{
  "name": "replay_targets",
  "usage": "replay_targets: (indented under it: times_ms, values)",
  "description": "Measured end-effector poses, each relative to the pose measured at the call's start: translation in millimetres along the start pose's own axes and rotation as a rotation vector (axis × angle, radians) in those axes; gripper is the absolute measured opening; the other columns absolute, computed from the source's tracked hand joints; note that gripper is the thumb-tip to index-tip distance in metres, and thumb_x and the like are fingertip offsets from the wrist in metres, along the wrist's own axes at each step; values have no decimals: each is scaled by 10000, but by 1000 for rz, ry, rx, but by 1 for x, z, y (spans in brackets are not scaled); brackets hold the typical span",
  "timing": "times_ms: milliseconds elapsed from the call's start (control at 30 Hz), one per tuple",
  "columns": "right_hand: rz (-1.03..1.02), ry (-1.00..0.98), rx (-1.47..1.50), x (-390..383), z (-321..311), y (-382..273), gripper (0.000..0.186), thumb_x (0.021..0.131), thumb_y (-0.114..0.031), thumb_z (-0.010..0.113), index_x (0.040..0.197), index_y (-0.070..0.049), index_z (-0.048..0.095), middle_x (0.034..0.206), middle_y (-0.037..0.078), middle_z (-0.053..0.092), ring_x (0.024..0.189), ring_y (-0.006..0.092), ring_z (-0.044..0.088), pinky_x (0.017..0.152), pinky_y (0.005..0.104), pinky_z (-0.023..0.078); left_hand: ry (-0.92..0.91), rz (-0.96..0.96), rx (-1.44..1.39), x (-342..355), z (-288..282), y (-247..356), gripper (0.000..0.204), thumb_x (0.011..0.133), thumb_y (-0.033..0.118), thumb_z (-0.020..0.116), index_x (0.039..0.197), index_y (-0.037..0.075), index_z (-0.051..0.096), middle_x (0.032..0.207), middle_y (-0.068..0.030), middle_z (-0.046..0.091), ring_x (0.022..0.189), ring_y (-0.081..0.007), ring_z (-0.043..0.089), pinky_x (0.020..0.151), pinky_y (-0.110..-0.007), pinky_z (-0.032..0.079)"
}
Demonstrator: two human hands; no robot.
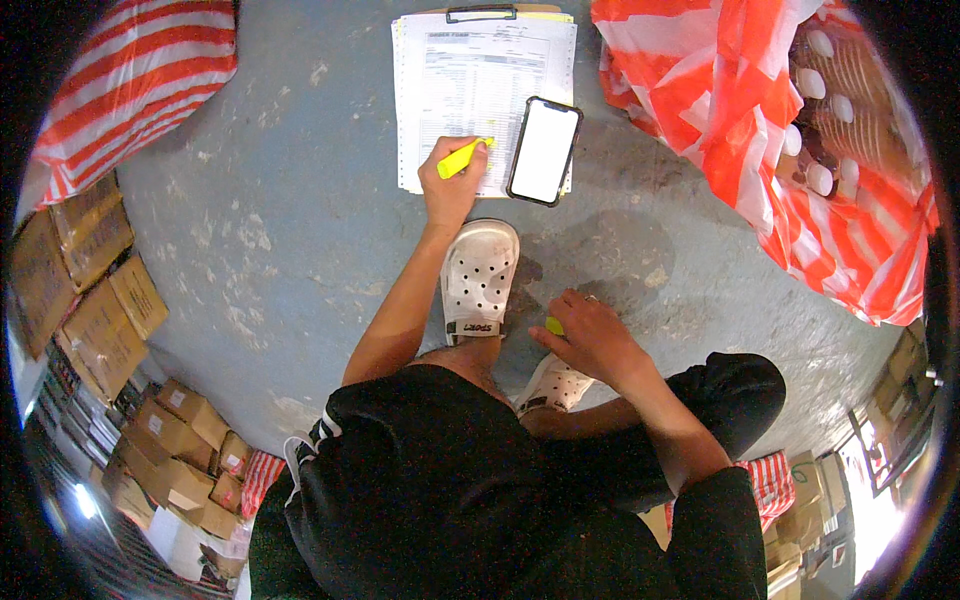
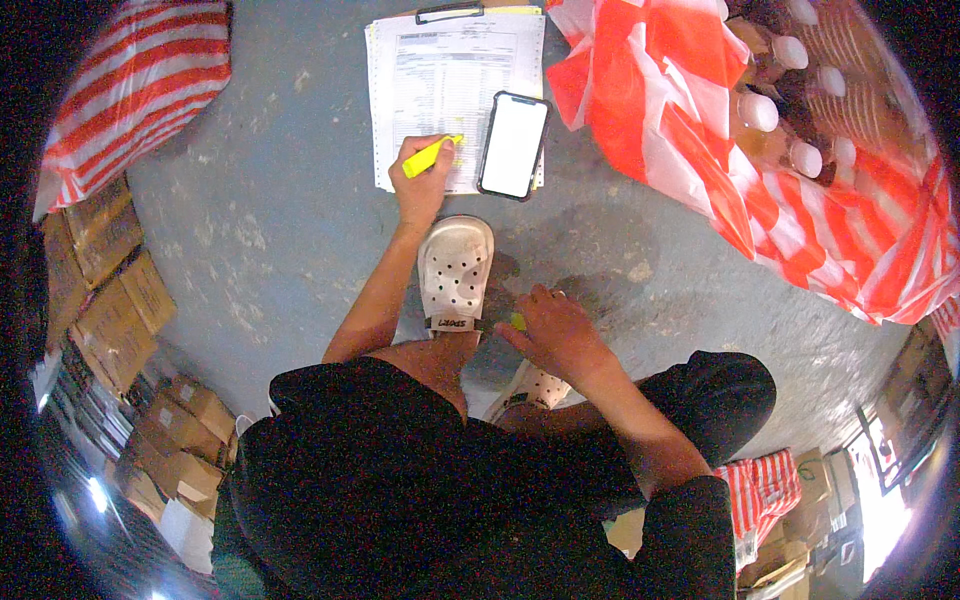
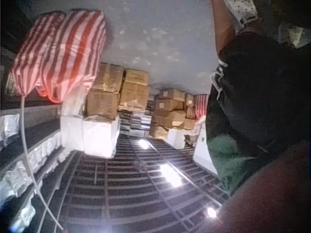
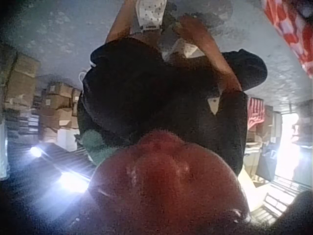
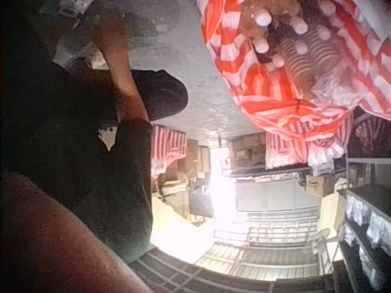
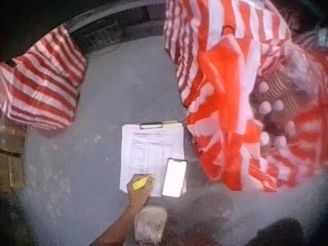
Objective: The person organizes and packs items into red and white striped bags in a warehouse. They use a yellow highlighter to mark a checklist on a clipboard and a smartphone to verify details. The person handles plastic bottles and bubble-wrapped packages, placing them into the bags and occasionally moving the bags to different locations.
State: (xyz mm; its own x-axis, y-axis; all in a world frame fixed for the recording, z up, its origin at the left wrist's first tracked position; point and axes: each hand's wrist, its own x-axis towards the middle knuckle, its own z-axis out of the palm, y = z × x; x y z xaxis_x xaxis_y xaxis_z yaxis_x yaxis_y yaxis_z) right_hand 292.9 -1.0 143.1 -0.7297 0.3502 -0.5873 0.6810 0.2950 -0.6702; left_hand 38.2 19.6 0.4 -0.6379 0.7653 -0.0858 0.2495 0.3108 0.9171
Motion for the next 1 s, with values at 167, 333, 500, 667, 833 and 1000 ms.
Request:
replay_targets:
  times_ms: [167, 333, 500, 667, 833, 1000]
  values:
    - [-17, 4, -13, 2, 2, 1, 416, 934, -432, 594, 981, -19, 571, 990, 202, 577, 919, 407, 606, 800, 499, 487, -1, 2, 4, -1, 2, 2, 129, 857, 123, 739, 909, 22, 677, 784, -73, 695, 673, -127, 621, 625, -280, 504]
    - [-2, -14, -6, 4, -3, -1, 416, 936, -430, 594, 977, -17, 570, 989, 202, 577, 917, 406, 605, 797, 501, 487, 30, 3, 44, -2, 3, -5, 106, 837, 100, 728, 881, 23, 670, 793, -112, 695, 686, -194, 653, 652, -320, 524]
    - [-6, -10, -12, 3, -3, 0, 413, 948, -430, 579, 982, -18, 565, 1016, 200, 574, 930, 406, 603, 805, 501, 487, 55, 64, 90, -1, 3, -8, 103, 834, 97, 720, 877, 24, 660, 787, -118, 684, 694, -220, 656, 656, -332, 523]
    - [28, -44, -1, 3, -10, -6, 398, 962, -416, 562, 982, -18, 561, 1029, 202, 577, 943, 411, 600, 818, 499, 483, 70, 95, 108, 0, 2, -6, 108, 837, 95, 720, 888, 24, 657, 782, -107, 677, 686, -198, 645, 650, -316, 513]
    - [114, -6, 163, 8, -17, -11, 366, 989, -365, 529, 1013, 0, 552, 987, 215, 585, 932, 408, 594, 828, 479, 481, 48, -57, -106, 0, -12, 2, 142, 865, 131, 733, 932, 34, 654, 805, -47, 678, 709, -111, 602, 641, -276, 492]
    - [160, 258, 583, 23, -28, -16, 306, 1040, -301, 477, 1109, -11, 548, 902, 114, 567, 856, 238, 577, 773, 355, 478, -311, -149, -154, -23, -48, 45, 204, 854, 146, 762, 983, 23, 664, 929, -68, 699, 800, -109, 619, 715, -269, 505]
